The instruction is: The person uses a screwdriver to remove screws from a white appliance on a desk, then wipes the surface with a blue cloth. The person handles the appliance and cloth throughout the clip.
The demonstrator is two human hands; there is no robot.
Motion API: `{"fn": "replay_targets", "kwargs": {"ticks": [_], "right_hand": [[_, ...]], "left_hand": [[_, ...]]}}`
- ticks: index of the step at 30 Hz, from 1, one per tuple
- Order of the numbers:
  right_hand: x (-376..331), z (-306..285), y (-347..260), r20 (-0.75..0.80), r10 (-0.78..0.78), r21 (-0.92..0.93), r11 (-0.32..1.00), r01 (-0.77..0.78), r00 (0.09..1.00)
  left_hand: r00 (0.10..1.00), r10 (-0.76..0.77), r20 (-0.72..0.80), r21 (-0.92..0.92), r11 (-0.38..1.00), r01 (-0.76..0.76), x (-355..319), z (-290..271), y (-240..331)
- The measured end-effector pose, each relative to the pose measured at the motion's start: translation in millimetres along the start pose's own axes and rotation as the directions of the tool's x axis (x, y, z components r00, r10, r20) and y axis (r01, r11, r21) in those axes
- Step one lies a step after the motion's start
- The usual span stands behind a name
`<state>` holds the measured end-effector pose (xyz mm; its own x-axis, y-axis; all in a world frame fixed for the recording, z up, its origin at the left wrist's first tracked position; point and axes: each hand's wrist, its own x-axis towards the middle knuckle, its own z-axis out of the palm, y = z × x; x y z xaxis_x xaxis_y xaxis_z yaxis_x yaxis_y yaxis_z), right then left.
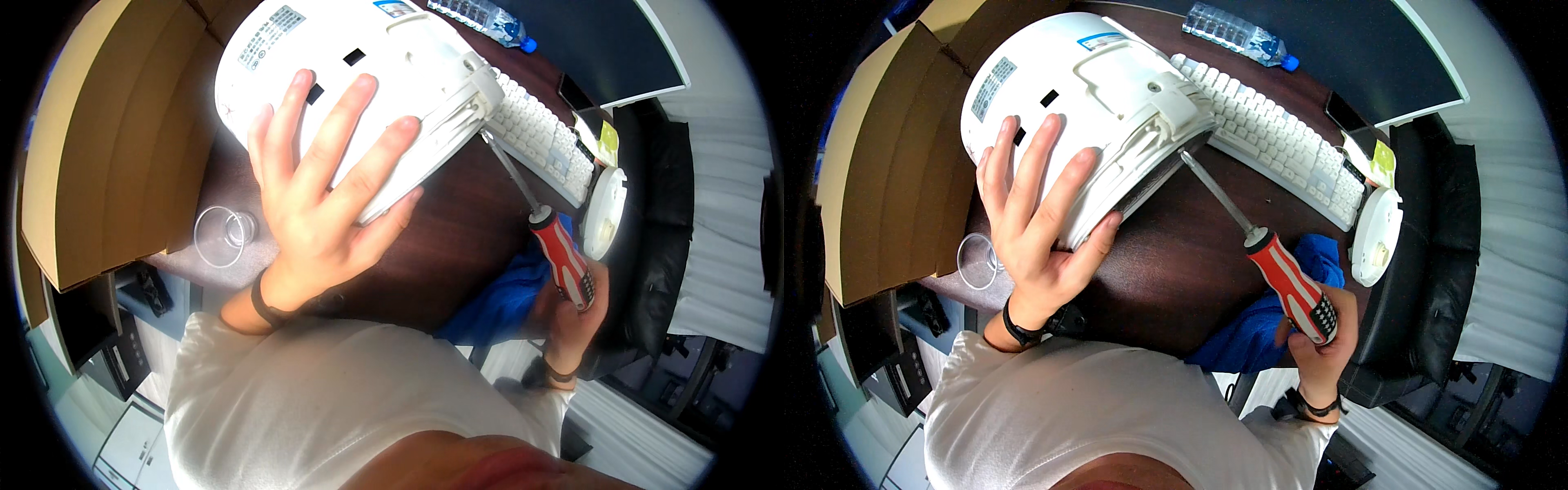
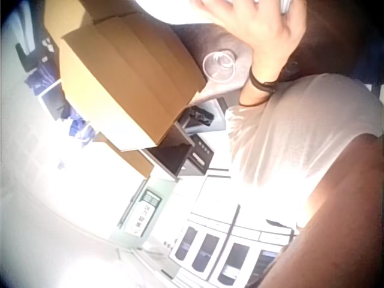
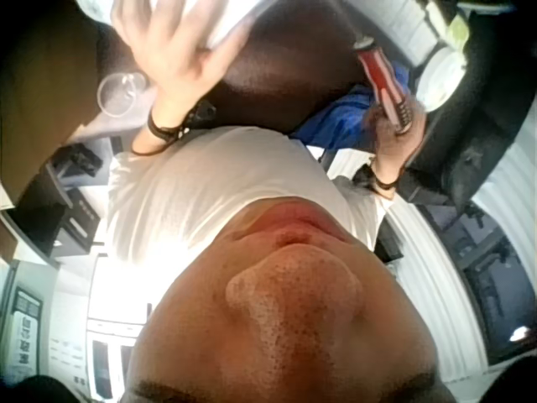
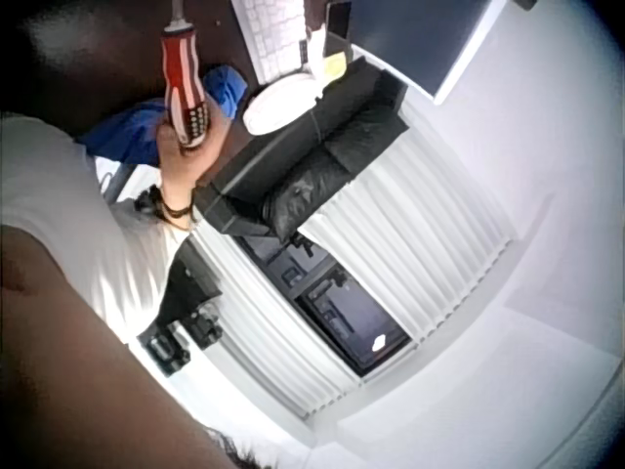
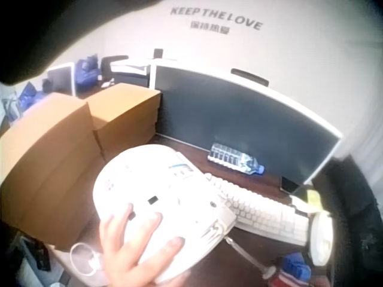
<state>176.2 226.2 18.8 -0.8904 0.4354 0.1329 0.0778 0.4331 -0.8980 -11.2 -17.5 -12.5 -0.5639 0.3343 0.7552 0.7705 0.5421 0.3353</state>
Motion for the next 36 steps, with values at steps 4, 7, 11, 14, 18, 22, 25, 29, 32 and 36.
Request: {"fn": "replay_targets", "kwargs": {"ticks": [4,7,11,14,18,22,25,29,32,36], "right_hand": [[9.1,-6.0,17.3,0.017,-0.384,-0.457,0.818,0.349,0.923],[10.7,-7.1,34.1,0.028,-0.237,-0.242,0.941,0.236,0.971],[9.8,-11.3,37.9,0.499,0.428,0.573,0.489,-0.658,0.753],[9.1,-8.3,26.1,0.541,0.363,0.593,0.476,-0.65,0.759],[8.1,12.3,4.9,-0.088,-0.023,-0.136,0.991,0.011,0.996],[6.3,-5.1,21.1,0.121,-0.444,-0.614,0.669,0.419,0.888],[16.3,-3.7,19.6,0.177,-0.131,-0.267,0.948,0.175,0.976],[25.2,-13.0,29.5,0.617,0.331,0.618,0.358,-0.7,0.714],[20.4,-5.1,24.3,0.515,0.399,0.654,0.39,-0.648,0.759],[16.2,6.5,17.3,-0.11,-0.035,-0.154,0.988,0.018,0.993]], "left_hand": [[1.0,0.007,-0.009,0.014,1.0,-0.007,0.4,0.7,-0.1],[1.0,0.004,-0.01,-0.001,1.0,-0.004,0.7,1.3,0.6],[1.0,-0.002,-0.003,0.026,1.0,0.002,0.4,0.9,1.6],[1.0,-0.003,0.012,0.029,1.0,0.003,0.6,-0.3,1.4],[1.0,-0.005,0.011,0.02,1.0,0.005,0.7,0.7,1.0],[1.0,-0.008,0.008,0.031,0.999,0.008,-1.1,-1.0,1.5],[1.0,-0.015,0.011,0.022,1.0,0.015,1.1,-0.2,2.3],[1.0,-0.004,-0.006,0.01,1.0,0.004,0.6,0.4,1.2],[1.0,-0.001,-0.004,0.009,1.0,0.001,0.6,0.8,0.3],[1.0,-0.007,-0.006,0.02,1.0,0.007,-1.1,1.2,1.0]]}}
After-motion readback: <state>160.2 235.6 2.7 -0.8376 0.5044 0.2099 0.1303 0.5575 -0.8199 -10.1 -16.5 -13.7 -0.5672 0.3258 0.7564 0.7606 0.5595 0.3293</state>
